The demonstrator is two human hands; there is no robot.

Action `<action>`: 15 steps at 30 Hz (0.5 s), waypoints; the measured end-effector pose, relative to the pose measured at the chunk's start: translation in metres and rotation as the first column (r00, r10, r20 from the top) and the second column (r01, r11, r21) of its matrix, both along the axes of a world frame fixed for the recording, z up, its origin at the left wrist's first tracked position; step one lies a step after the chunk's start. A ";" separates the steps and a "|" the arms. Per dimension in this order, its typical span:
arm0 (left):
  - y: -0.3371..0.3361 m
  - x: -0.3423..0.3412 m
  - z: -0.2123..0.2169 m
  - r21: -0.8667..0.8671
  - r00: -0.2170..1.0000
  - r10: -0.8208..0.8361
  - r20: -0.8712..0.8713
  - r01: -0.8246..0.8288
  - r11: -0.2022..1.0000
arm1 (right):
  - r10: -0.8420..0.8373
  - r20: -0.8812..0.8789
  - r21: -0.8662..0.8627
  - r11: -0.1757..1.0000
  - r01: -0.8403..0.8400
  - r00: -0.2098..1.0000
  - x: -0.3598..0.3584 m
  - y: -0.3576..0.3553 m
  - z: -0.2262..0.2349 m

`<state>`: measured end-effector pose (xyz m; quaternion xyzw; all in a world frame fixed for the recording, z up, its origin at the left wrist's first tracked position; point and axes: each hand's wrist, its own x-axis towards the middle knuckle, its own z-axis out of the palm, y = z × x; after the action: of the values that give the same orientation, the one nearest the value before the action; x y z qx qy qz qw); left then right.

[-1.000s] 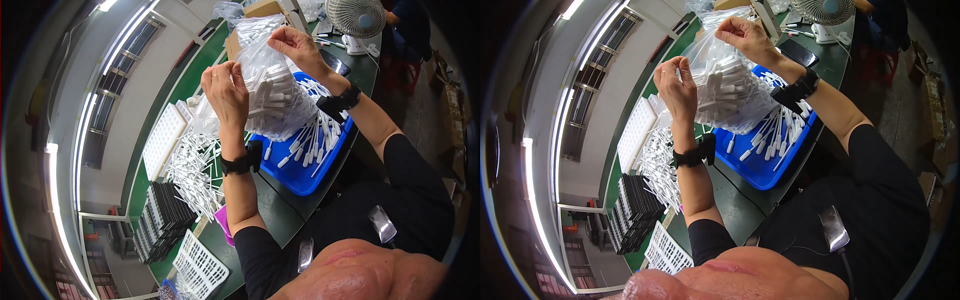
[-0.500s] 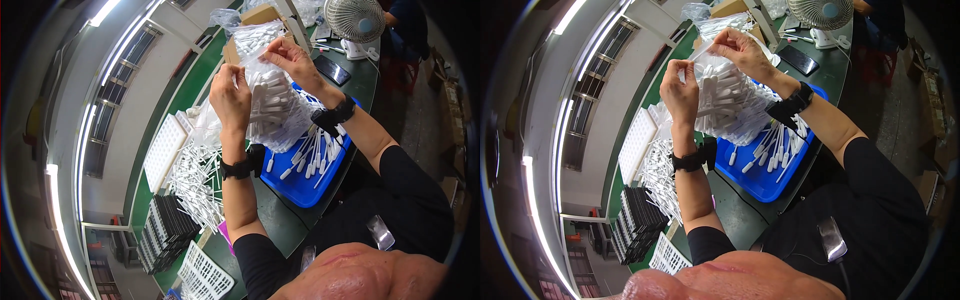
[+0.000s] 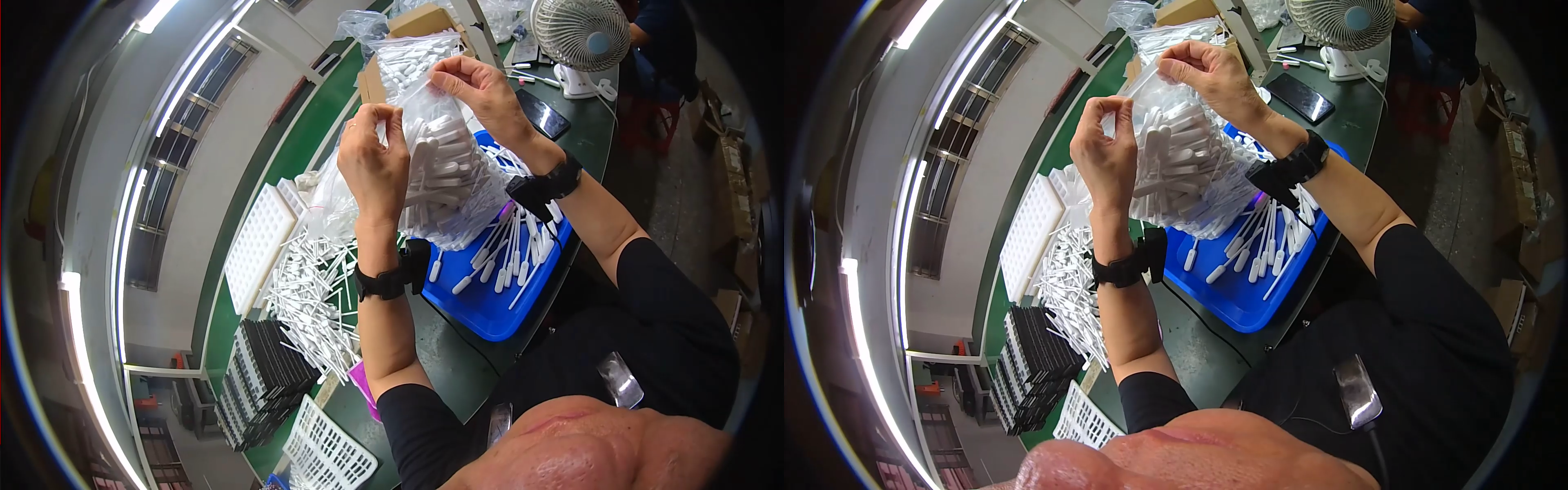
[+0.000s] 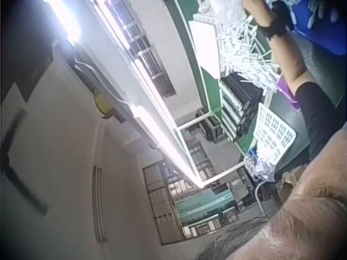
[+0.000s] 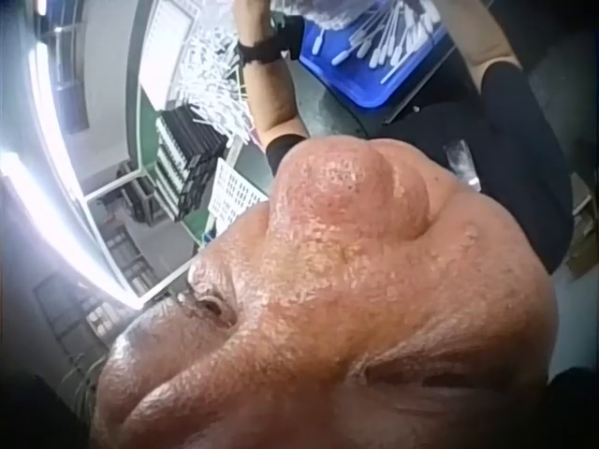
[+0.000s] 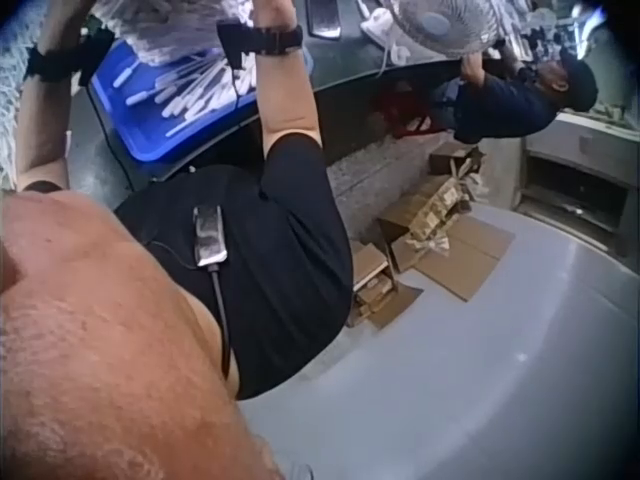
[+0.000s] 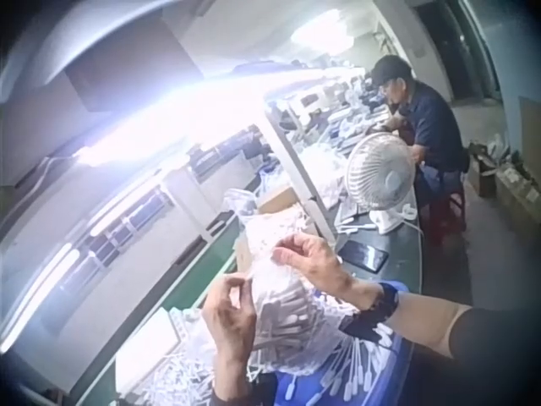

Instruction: Packaging cotton swabs into plastic bags at a workstation.

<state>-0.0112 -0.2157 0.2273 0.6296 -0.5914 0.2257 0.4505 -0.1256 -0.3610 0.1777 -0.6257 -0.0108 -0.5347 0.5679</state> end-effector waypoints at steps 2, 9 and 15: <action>0.001 -0.002 0.000 0.004 1.000 -0.001 -0.004 0.001 1.000 | -0.012 -0.008 -0.011 1.000 0.012 1.000 0.000 0.000 0.000; 0.001 -0.007 0.000 -0.015 0.999 0.003 -0.046 -0.003 1.000 | -0.036 -0.004 -0.067 0.997 0.035 0.999 -0.002 0.009 0.005; -0.015 -0.010 0.005 -0.030 0.998 -0.054 0.032 0.055 0.998 | -0.057 -0.005 -0.049 0.997 0.056 0.998 0.000 0.011 0.006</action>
<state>-0.0208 -0.2307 0.2324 0.6026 -0.6119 0.2323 0.4567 -0.1259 -0.3496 0.1841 -0.6410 -0.0044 -0.5481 0.5372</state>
